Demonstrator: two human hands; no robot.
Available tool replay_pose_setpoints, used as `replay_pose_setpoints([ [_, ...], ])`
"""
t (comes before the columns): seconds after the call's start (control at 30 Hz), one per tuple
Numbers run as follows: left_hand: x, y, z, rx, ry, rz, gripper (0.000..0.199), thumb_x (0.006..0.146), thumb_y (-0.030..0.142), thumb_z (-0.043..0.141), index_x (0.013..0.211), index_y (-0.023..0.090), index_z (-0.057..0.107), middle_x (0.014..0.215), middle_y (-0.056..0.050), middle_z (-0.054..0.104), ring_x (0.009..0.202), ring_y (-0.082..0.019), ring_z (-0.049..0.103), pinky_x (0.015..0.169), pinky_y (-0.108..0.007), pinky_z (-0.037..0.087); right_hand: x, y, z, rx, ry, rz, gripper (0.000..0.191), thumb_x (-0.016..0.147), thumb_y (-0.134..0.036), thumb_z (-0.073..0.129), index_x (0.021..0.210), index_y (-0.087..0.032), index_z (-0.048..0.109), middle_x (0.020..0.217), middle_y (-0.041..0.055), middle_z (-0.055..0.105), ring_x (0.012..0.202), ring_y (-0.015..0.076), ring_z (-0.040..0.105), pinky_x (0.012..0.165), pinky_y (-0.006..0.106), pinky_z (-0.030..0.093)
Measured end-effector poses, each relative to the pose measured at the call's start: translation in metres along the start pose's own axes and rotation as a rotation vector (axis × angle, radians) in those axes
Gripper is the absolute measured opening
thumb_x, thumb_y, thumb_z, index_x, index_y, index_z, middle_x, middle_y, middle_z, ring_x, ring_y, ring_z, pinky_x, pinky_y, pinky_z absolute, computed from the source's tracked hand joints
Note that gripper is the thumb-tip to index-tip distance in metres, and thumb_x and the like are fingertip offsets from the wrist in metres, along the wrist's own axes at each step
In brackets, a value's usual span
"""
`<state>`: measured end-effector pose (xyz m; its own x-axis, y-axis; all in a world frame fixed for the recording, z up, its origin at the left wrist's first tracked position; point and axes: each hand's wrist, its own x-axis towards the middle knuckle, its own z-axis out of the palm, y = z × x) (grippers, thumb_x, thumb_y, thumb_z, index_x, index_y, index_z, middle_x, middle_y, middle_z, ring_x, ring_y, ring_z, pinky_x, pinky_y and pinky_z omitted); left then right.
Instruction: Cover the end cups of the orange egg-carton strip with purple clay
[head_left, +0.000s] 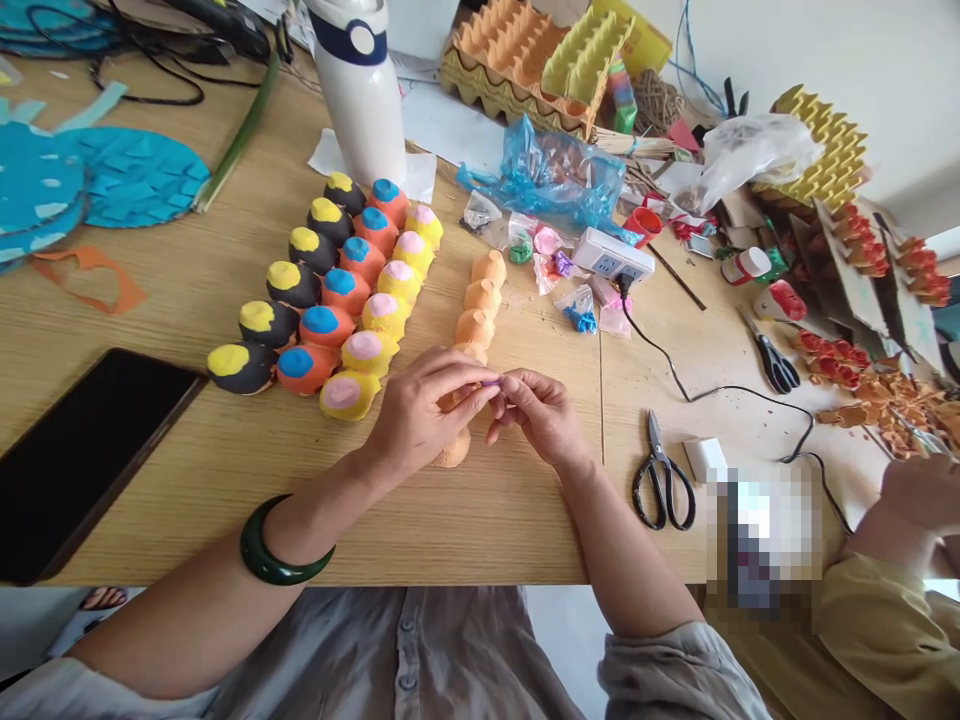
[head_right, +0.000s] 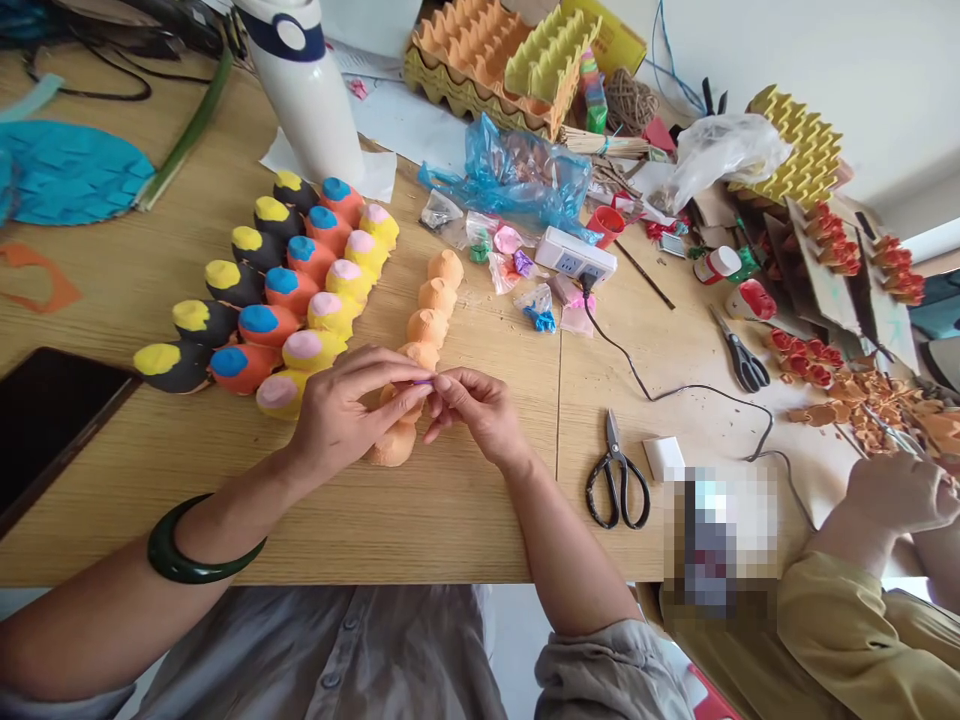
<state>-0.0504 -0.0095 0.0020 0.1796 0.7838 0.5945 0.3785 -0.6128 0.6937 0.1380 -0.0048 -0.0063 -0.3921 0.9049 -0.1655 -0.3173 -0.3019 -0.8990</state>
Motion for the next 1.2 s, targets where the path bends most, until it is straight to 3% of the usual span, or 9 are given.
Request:
replay_pose_setpoints([
  [0.1,-0.001,-0.0024,-0.0015,-0.019,-0.038,-0.01,0.022,0.098,0.018,0.077,0.119,0.021,0.079,0.111,-0.005,0.082,0.099,-0.017,0.076,0.09,-0.029,0.061,-0.0008,0.0008,0.0,-0.011,0.009,0.0,0.036,0.09,-0.051,0.085,0.084,-0.017,0.078,0.069,-0.003,0.068,0.054,0.0082,0.061,0.055,0.024,0.067],
  [0.27,-0.0023,-0.0026,-0.0037,0.014,-0.014,0.045,0.011,0.1,0.013,0.073,0.105,0.021,0.079,0.101,-0.003,0.082,0.094,-0.016,0.076,0.089,-0.028,0.06,-0.0032,-0.0032,0.0016,-0.018,-0.004,0.005,0.038,0.092,-0.052,0.083,0.08,-0.017,0.076,0.071,-0.0023,0.068,0.056,0.009,0.062,0.056,0.026,0.069],
  [0.53,-0.0009,-0.0019,-0.0025,0.061,-0.015,0.055,0.018,0.099,0.02,0.077,0.117,0.022,0.078,0.112,-0.005,0.082,0.105,-0.019,0.076,0.095,-0.033,0.06,-0.0033,-0.005,0.0029,-0.031,0.046,0.051,0.04,0.089,-0.056,0.086,0.088,-0.017,0.076,0.068,-0.0036,0.072,0.049,0.0082,0.064,0.054,0.023,0.065],
  [0.7,-0.0006,-0.0019,-0.0036,0.081,-0.015,0.075,0.006,0.099,0.017,0.076,0.104,0.021,0.078,0.098,-0.002,0.082,0.091,-0.017,0.075,0.087,-0.031,0.059,-0.004,-0.0052,0.0032,-0.063,0.04,0.035,0.039,0.09,-0.054,0.085,0.082,-0.018,0.073,0.069,-0.0028,0.073,0.05,0.0096,0.069,0.052,0.022,0.062],
  [0.97,-0.0012,-0.0028,-0.0033,0.118,-0.026,0.111,0.003,0.1,0.023,0.077,0.101,0.02,0.078,0.095,-0.003,0.082,0.087,-0.017,0.076,0.083,-0.03,0.059,-0.0052,-0.0071,0.0033,-0.112,0.011,0.024,0.037,0.095,-0.05,0.082,0.081,-0.017,0.074,0.068,-0.0019,0.074,0.051,0.0088,0.069,0.049,0.019,0.055],
  [1.1,-0.0008,-0.0006,-0.0054,0.098,0.002,0.061,0.008,0.102,0.023,0.073,0.102,0.024,0.081,0.096,-0.002,0.084,0.088,-0.016,0.078,0.085,-0.029,0.061,-0.0024,-0.0064,-0.0013,-0.144,0.059,-0.023,0.036,0.092,-0.052,0.083,0.082,-0.019,0.075,0.067,-0.0024,0.073,0.051,0.0093,0.067,0.049,0.021,0.056],
  [1.2,0.0005,0.0019,-0.0079,0.022,0.069,-0.073,0.01,0.103,0.026,0.072,0.103,0.025,0.082,0.1,-0.001,0.087,0.091,-0.017,0.081,0.087,-0.031,0.064,0.0028,-0.0057,-0.0058,-0.099,0.176,-0.052,0.038,0.082,-0.055,0.09,0.086,-0.02,0.076,0.07,-0.0031,0.072,0.055,0.0095,0.064,0.054,0.024,0.062],
])
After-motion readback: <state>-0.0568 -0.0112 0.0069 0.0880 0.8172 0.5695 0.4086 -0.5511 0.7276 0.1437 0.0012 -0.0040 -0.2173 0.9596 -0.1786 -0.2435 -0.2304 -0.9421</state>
